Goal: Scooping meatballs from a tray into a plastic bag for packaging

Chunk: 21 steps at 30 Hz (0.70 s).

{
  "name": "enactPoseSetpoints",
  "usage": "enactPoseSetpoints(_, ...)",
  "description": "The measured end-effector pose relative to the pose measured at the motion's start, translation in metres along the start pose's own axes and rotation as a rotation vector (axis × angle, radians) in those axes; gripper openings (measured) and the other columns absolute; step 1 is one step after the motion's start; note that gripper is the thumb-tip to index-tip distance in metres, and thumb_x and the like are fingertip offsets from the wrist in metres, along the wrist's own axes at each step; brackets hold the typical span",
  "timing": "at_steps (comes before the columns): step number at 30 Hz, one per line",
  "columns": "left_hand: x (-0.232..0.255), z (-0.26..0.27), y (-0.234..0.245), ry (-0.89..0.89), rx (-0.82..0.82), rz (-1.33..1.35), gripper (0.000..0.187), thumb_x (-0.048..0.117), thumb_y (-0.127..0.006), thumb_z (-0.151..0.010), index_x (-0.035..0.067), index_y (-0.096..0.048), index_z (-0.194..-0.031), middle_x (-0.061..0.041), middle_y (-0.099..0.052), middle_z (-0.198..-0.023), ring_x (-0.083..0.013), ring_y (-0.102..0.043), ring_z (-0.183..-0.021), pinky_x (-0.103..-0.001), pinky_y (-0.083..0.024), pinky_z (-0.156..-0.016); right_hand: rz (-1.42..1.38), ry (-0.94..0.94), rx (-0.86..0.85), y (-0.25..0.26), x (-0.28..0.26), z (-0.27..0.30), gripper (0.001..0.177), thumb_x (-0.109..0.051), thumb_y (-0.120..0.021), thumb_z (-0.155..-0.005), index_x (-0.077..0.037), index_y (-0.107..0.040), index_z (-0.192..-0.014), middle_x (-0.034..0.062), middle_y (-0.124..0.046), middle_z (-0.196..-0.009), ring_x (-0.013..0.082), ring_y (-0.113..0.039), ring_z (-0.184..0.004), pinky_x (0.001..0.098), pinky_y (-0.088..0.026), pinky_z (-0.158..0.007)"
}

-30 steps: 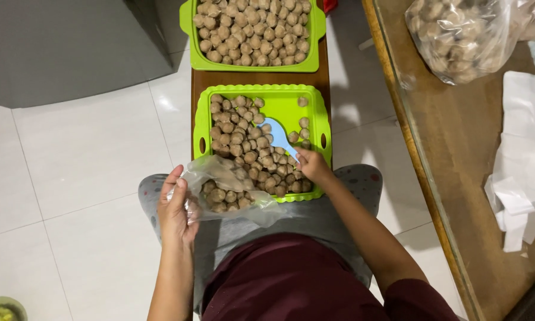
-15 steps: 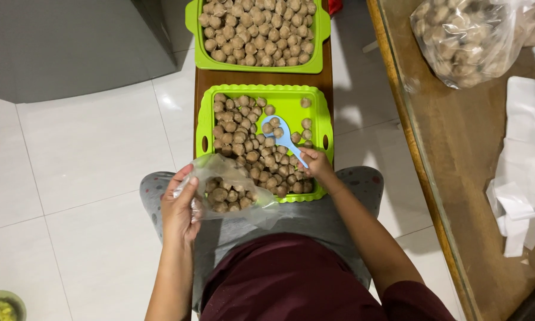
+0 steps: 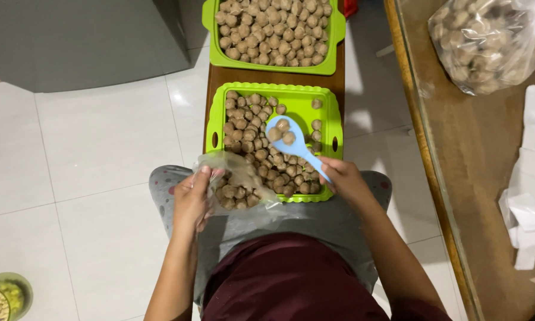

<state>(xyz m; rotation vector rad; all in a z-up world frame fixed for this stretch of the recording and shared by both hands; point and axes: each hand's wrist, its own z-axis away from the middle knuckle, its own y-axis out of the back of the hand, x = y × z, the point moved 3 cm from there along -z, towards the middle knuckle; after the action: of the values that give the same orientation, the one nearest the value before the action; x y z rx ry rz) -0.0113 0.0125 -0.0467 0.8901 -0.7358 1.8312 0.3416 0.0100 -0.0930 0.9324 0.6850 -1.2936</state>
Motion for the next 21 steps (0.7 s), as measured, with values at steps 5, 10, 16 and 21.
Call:
enactPoseSetpoints(5, 0.011, 0.0, -0.01, 0.061, -0.038, 0.045, 0.035, 0.031, -0.065, -0.099, -0.002, -0.076, -0.104, -0.008, -0.043, -0.043, -0.0096, -0.031, -0.022, -0.024, -0.026, -0.019, 0.088, -0.008, -0.176, -0.011, -0.066, 0.071, 0.043, -0.021, -0.062, -0.097, 0.0, -0.066, -0.134, 0.0226, -0.071, -0.065, 0.0189, -0.053, -0.036, 0.0304, -0.043, -0.036)
enactPoseSetpoints(10, 0.032, 0.01, -0.022, 0.016, -0.066, 0.074, 0.035, 0.03, -0.064, -0.1, -0.003, -0.075, -0.1, -0.008, -0.041, -0.043, -0.0102, -0.033, -0.022, -0.024, -0.027, -0.019, 0.326, 0.141, -0.456, -0.046, -0.068, 0.087, 0.042, -0.02, -0.05, -0.1, -0.003, -0.067, -0.135, 0.0195, -0.076, -0.071, 0.0278, -0.067, -0.059, 0.041, -0.055, -0.057)
enactPoseSetpoints(16, 0.036, 0.013, -0.019, 0.026, -0.067, 0.082, 0.032, 0.03, -0.064, -0.1, 0.0, -0.076, -0.101, -0.006, -0.041, -0.042, -0.0098, -0.033, -0.022, -0.024, -0.027, -0.019, 0.897, 0.416, -0.319, -0.108, -0.07, 0.091, 0.043, -0.029, -0.052, -0.101, -0.013, -0.06, -0.139, 0.0136, -0.075, -0.101, 0.0336, -0.074, -0.083, 0.0448, -0.06, -0.069)
enactPoseSetpoints(21, 0.024, 0.004, -0.005, 0.032, -0.051, 0.095, 0.034, 0.031, -0.062, -0.102, -0.001, -0.075, -0.103, -0.005, -0.036, -0.043, -0.0095, -0.031, -0.023, -0.023, -0.026, -0.019, 0.838, 0.447, -0.24, -0.082, -0.105, 0.103, 0.041, -0.023, -0.054, -0.099, -0.024, -0.064, -0.139, 0.0084, -0.074, -0.103, 0.0292, -0.075, -0.085, 0.0377, -0.062, -0.072)
